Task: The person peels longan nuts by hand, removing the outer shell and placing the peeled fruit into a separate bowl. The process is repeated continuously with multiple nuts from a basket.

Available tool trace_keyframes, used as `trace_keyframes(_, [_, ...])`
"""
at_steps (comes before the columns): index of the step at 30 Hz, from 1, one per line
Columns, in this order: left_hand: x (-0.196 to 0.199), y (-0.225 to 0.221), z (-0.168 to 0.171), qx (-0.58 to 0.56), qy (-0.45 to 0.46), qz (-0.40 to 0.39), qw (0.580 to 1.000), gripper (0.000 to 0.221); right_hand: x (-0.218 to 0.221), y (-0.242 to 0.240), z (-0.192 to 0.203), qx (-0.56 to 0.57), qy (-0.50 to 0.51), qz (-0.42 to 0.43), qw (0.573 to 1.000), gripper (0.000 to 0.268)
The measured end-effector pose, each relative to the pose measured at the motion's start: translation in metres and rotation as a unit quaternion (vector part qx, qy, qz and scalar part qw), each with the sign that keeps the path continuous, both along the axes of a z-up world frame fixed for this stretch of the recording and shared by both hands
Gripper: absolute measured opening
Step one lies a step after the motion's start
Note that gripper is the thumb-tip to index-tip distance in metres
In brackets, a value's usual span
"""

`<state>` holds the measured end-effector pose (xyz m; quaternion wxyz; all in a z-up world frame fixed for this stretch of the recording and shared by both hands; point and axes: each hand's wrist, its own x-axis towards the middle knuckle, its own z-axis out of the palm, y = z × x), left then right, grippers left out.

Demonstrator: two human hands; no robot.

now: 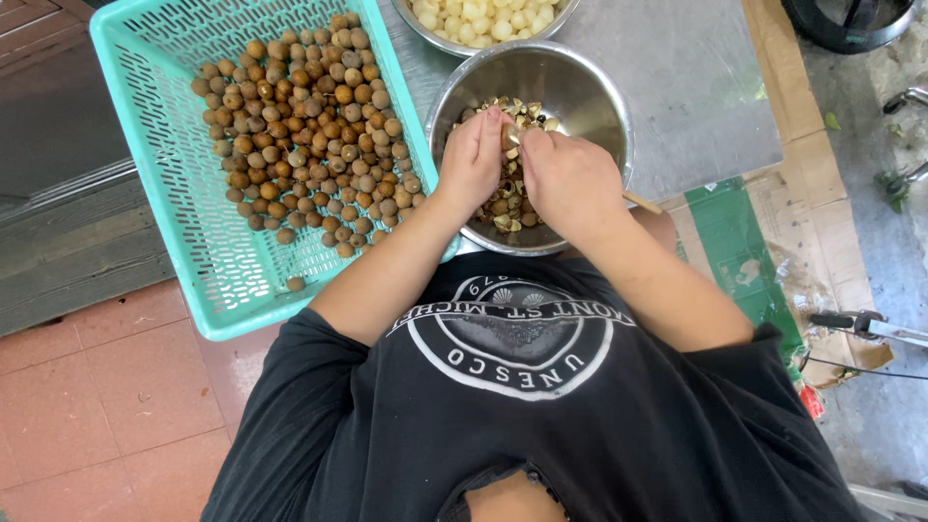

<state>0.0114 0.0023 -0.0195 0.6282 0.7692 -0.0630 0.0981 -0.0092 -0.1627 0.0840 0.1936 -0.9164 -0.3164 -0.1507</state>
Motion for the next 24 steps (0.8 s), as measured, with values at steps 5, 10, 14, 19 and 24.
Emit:
trace_keyframes(5, [0.019, 0.012, 0.004, -0.06, 0.317, -0.107, 0.941, 0.071, 0.008, -0.008, 0.004, -0.019, 0.062, 0.02, 0.998, 0.011])
trace_keyframes(10, [-0.005, 0.014, 0.031, 0.058, -0.074, -0.071, 0.993, 0.031, 0.02, -0.018, 0.013, 0.075, 0.122, 0.004, 0.99, 0.01])
trace_keyframes(14, [-0.013, 0.011, 0.044, 0.123, -0.103, -0.046, 0.986, 0.02, 0.019, -0.018, 0.013, 0.057, 0.101, 0.013, 0.993, 0.008])
trace_keyframes(19, [-0.008, 0.011, 0.035, 0.153, -0.096, -0.072, 0.981, 0.025, 0.013, -0.016, 0.013, -0.018, 0.057, 0.026, 0.998, 0.011])
trace_keyframes(24, [0.0, 0.015, 0.015, 0.063, 0.108, -0.114, 0.986, 0.056, 0.011, -0.022, 0.004, -0.022, -0.015, 0.099, 0.995, 0.008])
